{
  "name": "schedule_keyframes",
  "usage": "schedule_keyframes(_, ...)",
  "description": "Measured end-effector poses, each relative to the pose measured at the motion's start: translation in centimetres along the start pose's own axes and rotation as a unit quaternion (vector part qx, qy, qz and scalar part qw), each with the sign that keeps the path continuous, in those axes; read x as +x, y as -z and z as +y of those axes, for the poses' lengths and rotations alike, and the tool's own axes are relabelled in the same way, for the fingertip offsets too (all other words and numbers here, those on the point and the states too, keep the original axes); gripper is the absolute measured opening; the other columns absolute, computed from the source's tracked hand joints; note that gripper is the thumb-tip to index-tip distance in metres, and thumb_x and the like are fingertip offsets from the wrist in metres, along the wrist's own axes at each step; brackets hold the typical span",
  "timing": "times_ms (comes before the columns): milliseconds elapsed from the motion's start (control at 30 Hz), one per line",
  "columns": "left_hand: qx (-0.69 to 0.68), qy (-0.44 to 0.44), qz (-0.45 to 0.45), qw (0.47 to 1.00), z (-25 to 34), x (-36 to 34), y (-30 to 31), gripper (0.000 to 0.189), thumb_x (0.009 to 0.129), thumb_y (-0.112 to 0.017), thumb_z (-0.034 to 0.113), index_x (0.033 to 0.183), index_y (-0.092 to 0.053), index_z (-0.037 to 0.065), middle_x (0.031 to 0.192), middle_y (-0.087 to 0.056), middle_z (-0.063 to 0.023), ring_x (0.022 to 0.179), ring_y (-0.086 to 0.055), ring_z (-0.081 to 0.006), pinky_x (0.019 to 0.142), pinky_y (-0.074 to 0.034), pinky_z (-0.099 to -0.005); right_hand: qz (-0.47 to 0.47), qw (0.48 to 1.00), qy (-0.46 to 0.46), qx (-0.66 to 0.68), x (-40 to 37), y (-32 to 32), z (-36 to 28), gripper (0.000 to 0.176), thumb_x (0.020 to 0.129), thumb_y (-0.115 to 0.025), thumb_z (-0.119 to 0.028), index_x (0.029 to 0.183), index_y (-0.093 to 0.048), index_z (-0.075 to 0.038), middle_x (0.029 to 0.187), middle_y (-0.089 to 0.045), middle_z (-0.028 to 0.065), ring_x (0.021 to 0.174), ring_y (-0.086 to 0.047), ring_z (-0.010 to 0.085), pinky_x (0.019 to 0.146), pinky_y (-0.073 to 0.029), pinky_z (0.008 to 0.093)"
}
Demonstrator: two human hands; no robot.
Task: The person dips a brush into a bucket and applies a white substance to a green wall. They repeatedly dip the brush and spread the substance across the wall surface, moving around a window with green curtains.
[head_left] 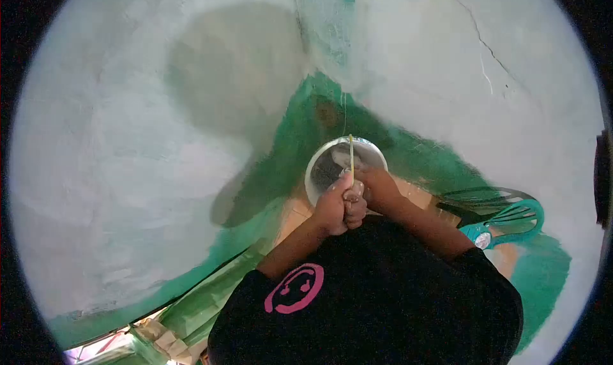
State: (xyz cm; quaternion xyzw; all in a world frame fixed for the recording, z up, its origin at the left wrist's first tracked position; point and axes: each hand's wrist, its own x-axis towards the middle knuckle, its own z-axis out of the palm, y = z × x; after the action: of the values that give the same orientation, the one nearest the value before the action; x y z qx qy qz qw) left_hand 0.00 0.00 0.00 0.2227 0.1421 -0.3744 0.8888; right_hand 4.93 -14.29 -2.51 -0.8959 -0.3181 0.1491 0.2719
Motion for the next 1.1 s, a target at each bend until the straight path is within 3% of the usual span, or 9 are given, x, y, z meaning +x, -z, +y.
schedule_keyframes(100,0.007,0.026,-0.059,0.998,0.4,0.0,1.7,0.045,0.084,-0.032,0.055,0.056,-0.033,0.02,0.043,-0.028,0.0024,0.034,-0.024,-0.012,0.035,-0.017,-0.0258,0.057,0.997,0.052,-0.02,0.4,-1.7,0.1,0.037,0.07,-0.056,-0.013,0.106,-0.052,-0.007,0.109,-0.051,0.0173,0.093,-0.054,0.0323,0.073,-0.046,0.0429)
schedule_keyframes(300,0.121,-0.07,0.06,0.988,0.8,0.3,2.9,0.045,0.086,-0.035,0.049,0.059,-0.04,0.013,0.044,-0.032,0.0015,0.033,-0.026,-0.0119,0.034,-0.02,-0.0278,0.045,0.993,-0.027,-0.106,1.0,-2.4,0.4,0.031,0.072,-0.055,-0.013,0.101,-0.053,-0.003,0.106,-0.052,0.022,0.076,-0.058,0.0344,0.067,-0.048,0.0433)
schedule_keyframes(467,0.343,-0.126,0.172,0.915,1.4,-0.3,1.1,0.042,0.088,-0.037,0.042,0.068,-0.049,0.007,0.051,-0.039,0.001,0.041,-0.036,-0.0116,0.04,-0.028,-0.0254,0.126,0.975,-0.009,-0.182,2.1,-2.7,0.7,0.029,0.072,-0.054,-0.014,0.099,-0.054,-0.006,0.091,-0.055,0.0232,0.072,-0.059,0.0318,0.061,-0.049,0.042)
schedule_keyframes(600,0.413,-0.134,0.122,0.892,1.3,1.9,4.6,0.041,0.088,-0.038,0.04,0.073,-0.052,0.005,0.054,-0.042,-0.0006,0.045,-0.04,-0.0136,0.044,-0.031,-0.0277,0.087,0.978,-0.004,-0.191,3.5,-1.7,0.6,0.028,0.073,-0.053,-0.015,0.1,-0.053,-0.008,0.084,-0.056,0.0211,0.07,-0.06,0.0302,0.055,-0.049,0.0408)
schedule_keyframes(667,0.703,-0.354,0.11,0.608,0.9,3.1,7.0,0.042,0.088,-0.038,0.04,0.077,-0.053,0.003,0.053,-0.041,-0.0017,0.045,-0.04,-0.0148,0.045,-0.033,-0.0303,0.096,0.975,-0.02,-0.199,4.4,-1.7,1.3,0.031,0.072,-0.053,-0.019,0.102,-0.052,-0.011,0.096,-0.052,0.0216,0.066,-0.059,0.0335,0.054,-0.049,0.0418)
schedule_keyframes(800,0.656,-0.352,0.074,0.664,4.1,3.4,5.4,0.042,0.088,-0.039,0.039,0.078,-0.054,0.002,0.054,-0.042,-0.0042,0.046,-0.041,-0.0167,0.047,-0.034,-0.0308,0.122,0.969,-0.042,-0.212,5.3,-0.4,1.9,0.022,0.071,-0.051,-0.012,0.091,-0.058,-0.007,0.074,-0.059,0.016,0.065,-0.061,0.0316,0.054,-0.049,0.0419)
schedule_keyframes(867,0.584,-0.238,0.1,0.77,5.5,2.5,3.2,0.042,0.088,-0.038,0.039,0.077,-0.054,0.002,0.053,-0.042,-0.0052,0.047,-0.042,-0.0174,0.048,-0.034,-0.0305,0.147,0.965,-0.036,-0.215,5.3,0.6,1.4,0.02,0.071,-0.051,-0.012,0.089,-0.059,-0.006,0.075,-0.059,0.0168,0.066,-0.061,0.0326,0.055,-0.049,0.0422)
schedule_keyframes(1000,0.556,-0.246,0.102,0.787,6.4,2.8,-0.1,0.044,0.088,-0.037,0.04,0.071,-0.052,0.002,0.052,-0.041,-0.0059,0.048,-0.041,-0.0175,0.049,-0.034,-0.0322,0.156,0.962,-0.073,-0.21,5.0,2.9,0.6,0.017,0.07,-0.051,-0.012,0.083,-0.06,-0.003,0.074,-0.06,0.0191,0.067,-0.06,0.0346,0.058,-0.049,0.0431)
schedule_keyframes(1100,0.618,-0.267,0.121,0.73,7.1,2.7,-3.0,0.049,0.088,-0.035,0.041,0.063,-0.049,0.002,0.051,-0.041,-0.0053,0.05,-0.039,-0.0168,0.05,-0.033,-0.0337,0.227,0.947,-0.068,-0.218,5.4,3.4,1.6,0.017,0.07,-0.051,-0.012,0.082,-0.06,-0.003,0.07,-0.06,0.0193,0.067,-0.06,0.0355,0.058,-0.049,0.0434)
